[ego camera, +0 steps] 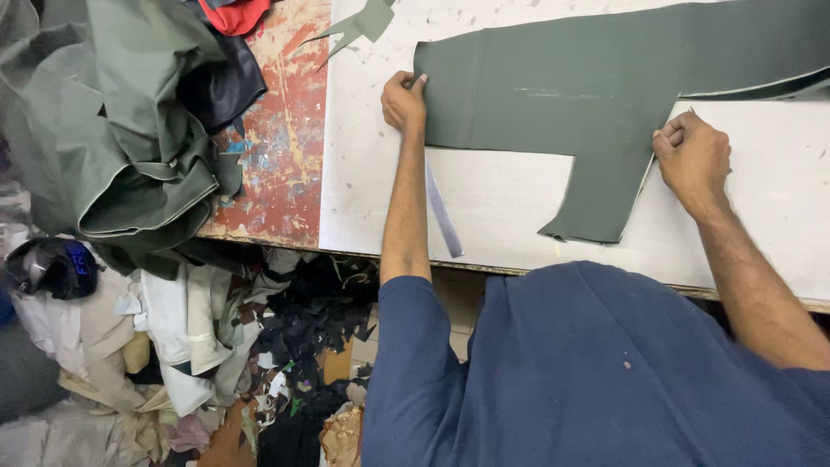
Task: The person uses a metal ruler and a utility knife to cut a large piece of dark green fabric on a workbench. They measure and cut straight lines and shapes, separating the fabric into multiple pieces and removing offcuts.
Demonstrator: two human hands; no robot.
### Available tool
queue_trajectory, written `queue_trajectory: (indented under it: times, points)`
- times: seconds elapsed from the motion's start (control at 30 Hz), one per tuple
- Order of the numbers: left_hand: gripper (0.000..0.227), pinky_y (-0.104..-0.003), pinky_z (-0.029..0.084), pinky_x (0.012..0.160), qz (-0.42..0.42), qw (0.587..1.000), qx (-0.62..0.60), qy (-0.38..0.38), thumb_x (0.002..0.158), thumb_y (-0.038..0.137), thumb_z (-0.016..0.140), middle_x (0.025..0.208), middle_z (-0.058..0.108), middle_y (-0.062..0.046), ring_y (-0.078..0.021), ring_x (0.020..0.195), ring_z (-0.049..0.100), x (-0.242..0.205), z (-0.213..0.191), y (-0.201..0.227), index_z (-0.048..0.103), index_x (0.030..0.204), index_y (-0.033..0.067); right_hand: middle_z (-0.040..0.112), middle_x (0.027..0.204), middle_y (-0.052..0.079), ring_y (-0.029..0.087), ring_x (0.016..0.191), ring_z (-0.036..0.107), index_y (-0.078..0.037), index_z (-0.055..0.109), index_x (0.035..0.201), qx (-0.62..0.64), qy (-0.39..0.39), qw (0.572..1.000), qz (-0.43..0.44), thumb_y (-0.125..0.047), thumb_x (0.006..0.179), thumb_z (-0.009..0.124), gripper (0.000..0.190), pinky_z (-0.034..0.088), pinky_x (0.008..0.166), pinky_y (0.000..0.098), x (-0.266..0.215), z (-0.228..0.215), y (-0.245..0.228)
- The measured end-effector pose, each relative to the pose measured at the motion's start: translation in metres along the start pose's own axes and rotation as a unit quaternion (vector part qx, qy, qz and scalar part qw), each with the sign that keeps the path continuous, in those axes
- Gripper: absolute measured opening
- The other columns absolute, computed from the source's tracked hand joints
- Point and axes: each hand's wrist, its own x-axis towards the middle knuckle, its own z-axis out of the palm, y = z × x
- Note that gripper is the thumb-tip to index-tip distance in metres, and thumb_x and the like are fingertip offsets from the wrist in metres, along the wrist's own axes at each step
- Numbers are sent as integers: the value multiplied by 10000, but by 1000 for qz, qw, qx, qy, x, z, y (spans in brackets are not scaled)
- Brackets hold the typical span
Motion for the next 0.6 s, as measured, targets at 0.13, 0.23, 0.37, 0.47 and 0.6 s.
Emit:
queue_trajectory:
  times: [0.13, 0.23, 0.37, 0.47, 0.6]
  points:
    - [208, -408, 540, 686, 101, 994, -14, 35, 730, 186, 882, 831, 739, -71, -257, 761, 704, 5, 2, -13, 754, 847, 71, 721, 827, 93, 208, 720, 687, -7, 709, 1013, -11, -9, 1000, -15, -116, 1032, 728, 112, 550, 686, 399, -2, -7, -7]
    - [206, -413, 551, 716, 92, 996, -13, 10, 720, 155, 877, 853, 741, -88, -280, 800, 706, 15, -2, -18, 755, 864, 72, 725, 825, 104, 242, 734, 697, -5, 677, 1128, -9, -12, 1000, -4, -137, 1025, 731, 175, 545, 711, 434, -4, -11, -15]
    - [304, -464, 526, 776, 125, 991, 30, 25, 662, 158, 892, 910, 719, -137, -358, 932, 644, 11, 1, -20, 711, 876, 39, 725, 812, 152, 313, 735, 704, -37, 539, 1491, -46, -18, 999, -4, -150, 1014, 701, 517, 540, 712, 488, -10, -12, -21]
    - [284, -510, 497, 817, 141, 981, 128, 32, 749, 194, 850, 977, 716, -141, -366, 1045, 609, 2, 11, -18, 690, 923, 38, 732, 966, 192, 334, 893, 718, -68, 555, 1535, -119, -17, 991, -64, -162, 1100, 672, 461, 555, 804, 494, -19, -9, -27]
    - [248, -524, 482, 856, 122, 974, 192, -9, 848, 242, 811, 981, 735, -114, -345, 1103, 605, 5, 16, -16, 689, 955, 54, 678, 1122, 259, 381, 1094, 655, 8, 541, 1473, -135, -1, 987, -88, -245, 1113, 728, 478, 523, 910, 512, -43, -4, -40]
